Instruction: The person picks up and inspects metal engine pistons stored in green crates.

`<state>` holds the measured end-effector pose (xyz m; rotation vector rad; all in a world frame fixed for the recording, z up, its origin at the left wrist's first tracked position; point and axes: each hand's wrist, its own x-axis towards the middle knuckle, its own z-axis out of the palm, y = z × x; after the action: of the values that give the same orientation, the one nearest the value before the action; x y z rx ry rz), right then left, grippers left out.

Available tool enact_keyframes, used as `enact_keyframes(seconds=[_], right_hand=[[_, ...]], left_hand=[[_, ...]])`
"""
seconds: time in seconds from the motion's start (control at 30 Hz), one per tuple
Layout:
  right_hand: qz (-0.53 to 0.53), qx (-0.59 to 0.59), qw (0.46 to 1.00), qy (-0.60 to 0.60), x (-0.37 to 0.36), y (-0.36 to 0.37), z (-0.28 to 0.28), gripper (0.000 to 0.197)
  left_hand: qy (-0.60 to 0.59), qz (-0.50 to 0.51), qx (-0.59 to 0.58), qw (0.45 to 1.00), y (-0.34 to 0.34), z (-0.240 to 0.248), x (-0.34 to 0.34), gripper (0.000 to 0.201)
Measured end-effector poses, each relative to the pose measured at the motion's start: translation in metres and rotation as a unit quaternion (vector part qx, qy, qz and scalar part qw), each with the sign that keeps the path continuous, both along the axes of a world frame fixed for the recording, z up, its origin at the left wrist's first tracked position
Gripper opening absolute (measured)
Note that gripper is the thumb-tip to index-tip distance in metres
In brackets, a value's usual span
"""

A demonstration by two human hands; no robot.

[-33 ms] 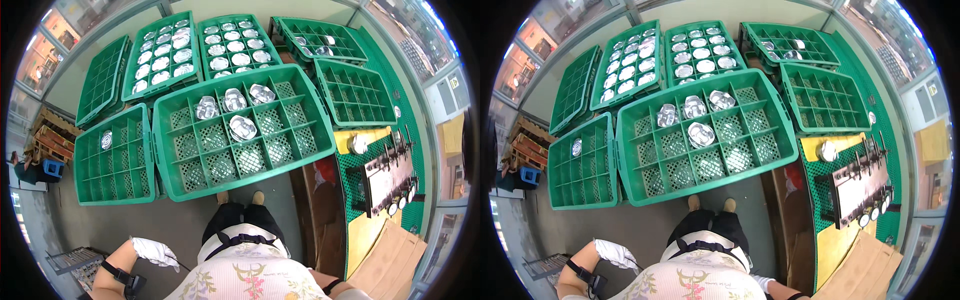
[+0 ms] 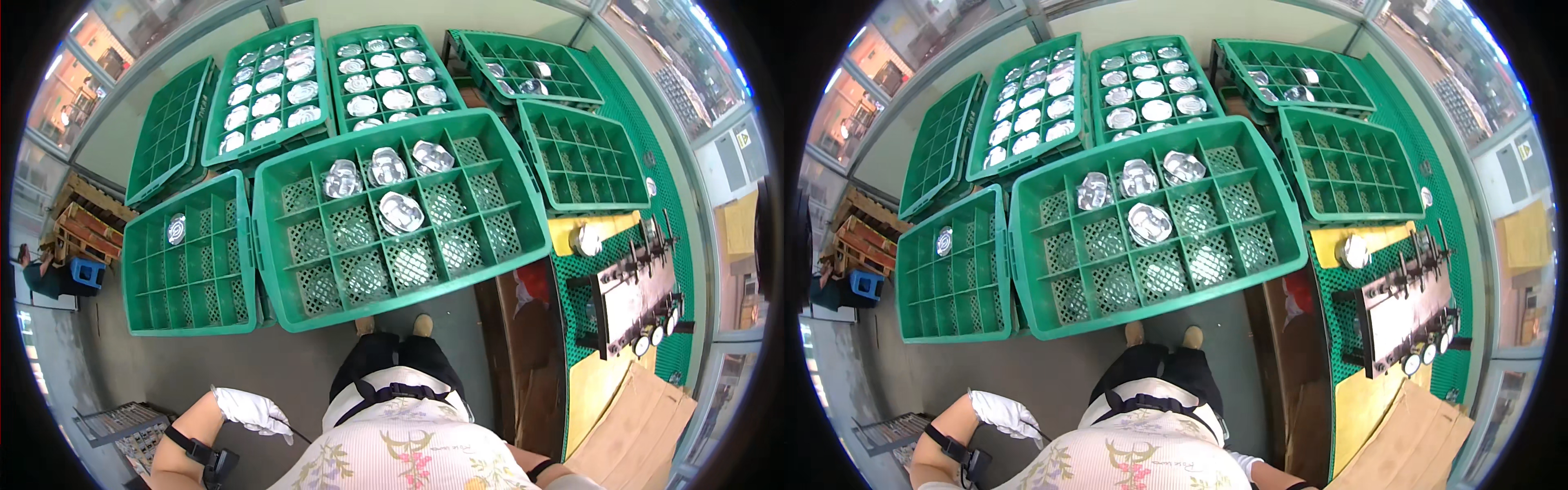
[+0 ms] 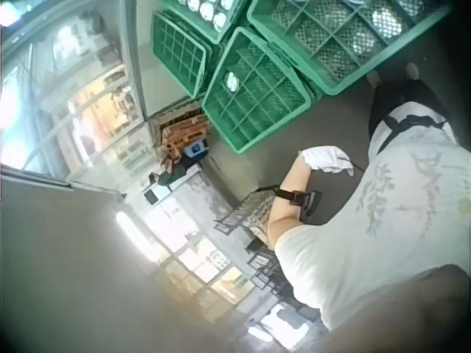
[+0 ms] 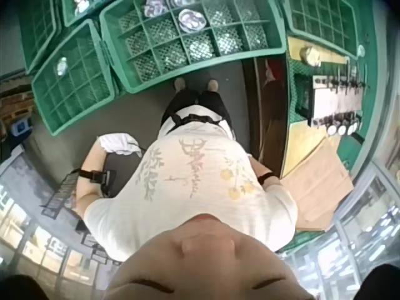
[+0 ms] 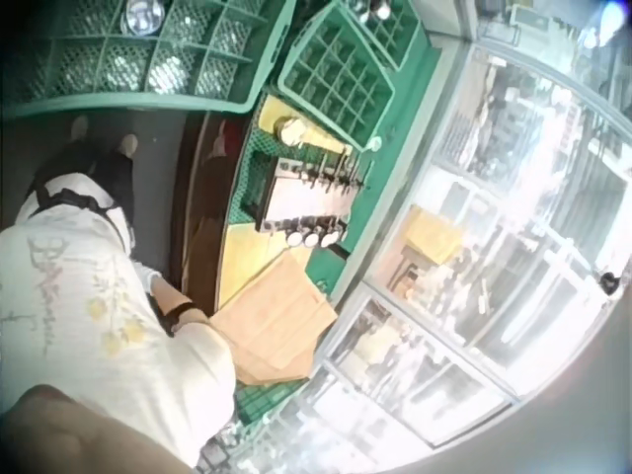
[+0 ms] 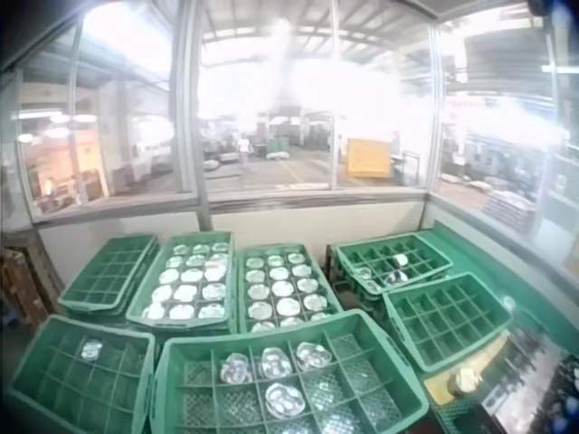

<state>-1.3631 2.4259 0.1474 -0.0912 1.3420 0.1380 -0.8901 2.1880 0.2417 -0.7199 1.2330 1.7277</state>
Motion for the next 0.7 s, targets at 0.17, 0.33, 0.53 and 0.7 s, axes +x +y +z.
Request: enact_keyframes(seconds=[0.17,0.33,0.53,0.7], right_hand=[[0.078,-0.021,0.996,-0.044,0.016,-0.025,0.001,0.045],[0.158,-0.036,0.983,-0.083,0.030,-0.045,0.000,0.044],[0.264,-0.039,0.956,-0.122,0.037,-0.060,0.010,0.042],[0.362,-0.059,0.918,-0.153,0.035,-0.088,0.013,0.041]], left_hand=[[-0.050,0.034,0.014,0.998,-0.017,0.010,0.020,0.032],[-0.083,0.216,0.023,0.973,-0.041,0.033,0.060,0.029],[0.005,0.355,-0.013,0.935,-0.042,0.052,0.086,0.025],[-0.157,0.254,-0.062,0.952,-0.010,0.025,0.104,0.040]])
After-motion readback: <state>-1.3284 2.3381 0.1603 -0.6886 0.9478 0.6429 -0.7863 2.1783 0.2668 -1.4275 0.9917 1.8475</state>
